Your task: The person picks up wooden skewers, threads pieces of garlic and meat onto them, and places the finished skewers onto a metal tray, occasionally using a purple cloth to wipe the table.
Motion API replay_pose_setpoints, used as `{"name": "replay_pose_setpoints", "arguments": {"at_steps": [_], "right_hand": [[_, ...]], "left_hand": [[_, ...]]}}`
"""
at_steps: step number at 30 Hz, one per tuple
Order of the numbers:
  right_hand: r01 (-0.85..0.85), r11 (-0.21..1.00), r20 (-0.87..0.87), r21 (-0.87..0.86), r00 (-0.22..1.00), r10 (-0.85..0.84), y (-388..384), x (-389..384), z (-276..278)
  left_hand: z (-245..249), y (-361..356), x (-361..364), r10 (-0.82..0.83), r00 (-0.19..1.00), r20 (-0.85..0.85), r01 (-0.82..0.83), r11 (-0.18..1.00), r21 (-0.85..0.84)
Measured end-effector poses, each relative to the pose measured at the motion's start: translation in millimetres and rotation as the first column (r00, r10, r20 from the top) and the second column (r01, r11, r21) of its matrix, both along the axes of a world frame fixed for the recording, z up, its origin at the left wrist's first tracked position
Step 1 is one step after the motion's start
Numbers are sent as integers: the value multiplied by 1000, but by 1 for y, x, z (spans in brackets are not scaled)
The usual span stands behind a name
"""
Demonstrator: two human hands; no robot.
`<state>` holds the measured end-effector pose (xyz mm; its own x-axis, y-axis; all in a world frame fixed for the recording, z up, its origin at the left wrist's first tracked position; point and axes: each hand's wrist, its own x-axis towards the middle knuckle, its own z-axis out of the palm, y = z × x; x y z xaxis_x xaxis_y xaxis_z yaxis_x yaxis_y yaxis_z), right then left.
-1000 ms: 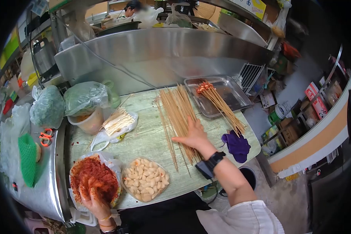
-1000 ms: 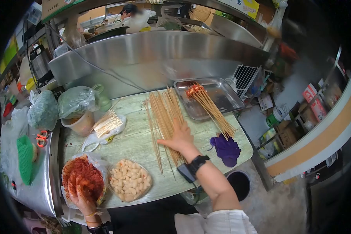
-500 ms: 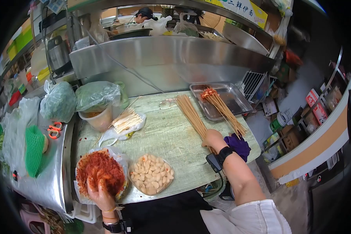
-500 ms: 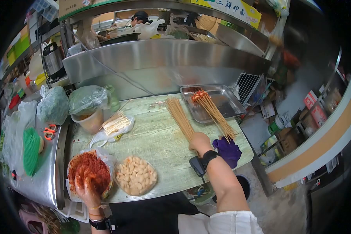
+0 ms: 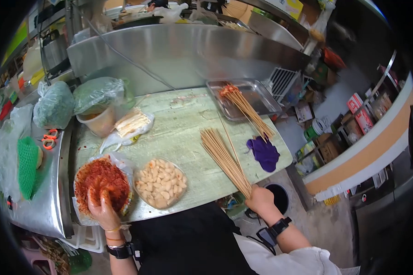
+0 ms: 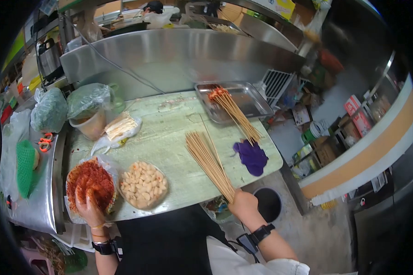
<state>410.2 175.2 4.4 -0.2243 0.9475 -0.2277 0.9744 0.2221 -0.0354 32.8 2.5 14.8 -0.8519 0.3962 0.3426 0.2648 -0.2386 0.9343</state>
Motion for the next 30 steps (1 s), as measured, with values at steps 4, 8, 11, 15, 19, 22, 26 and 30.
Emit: {"name": "replay_pose_setpoints", "arguments": {"at_steps": [4,8,11,15,19,22,26,30], "right_hand": [[39,988,-206,-148,976,-69,6,10,0],[21,999,-288,27,957,-12,7,22,-18],[31,995,-285,-90,957,-55,13,21,-21],[34,967,-489,-252,858,-158,19,30,-42],[6,999,-591,39,807,18,-7,32,-6],[96,988,-871,119,488,57,-25,46,44],[183,979,-873,88,487,-12,-40,85,18],[88,993,-659,84,752,-11,-75,114,-52]], "left_hand": [[-9,-3,-7,8,999,-35,-9,999,-36],[-10,-3,-7,-14,1000,-28,14,1000,-22],[-9,-2,-5,-36,998,-57,34,999,-34],[-19,-3,-12,-41,999,-36,40,999,-5],[-19,-3,-11,-81,996,27,80,996,36],[-23,-5,-15,-55,998,-15,54,998,-29],[-23,-4,-13,-95,995,40,94,995,21],[-32,-6,-19,-40,999,-5,40,998,-47]]}}
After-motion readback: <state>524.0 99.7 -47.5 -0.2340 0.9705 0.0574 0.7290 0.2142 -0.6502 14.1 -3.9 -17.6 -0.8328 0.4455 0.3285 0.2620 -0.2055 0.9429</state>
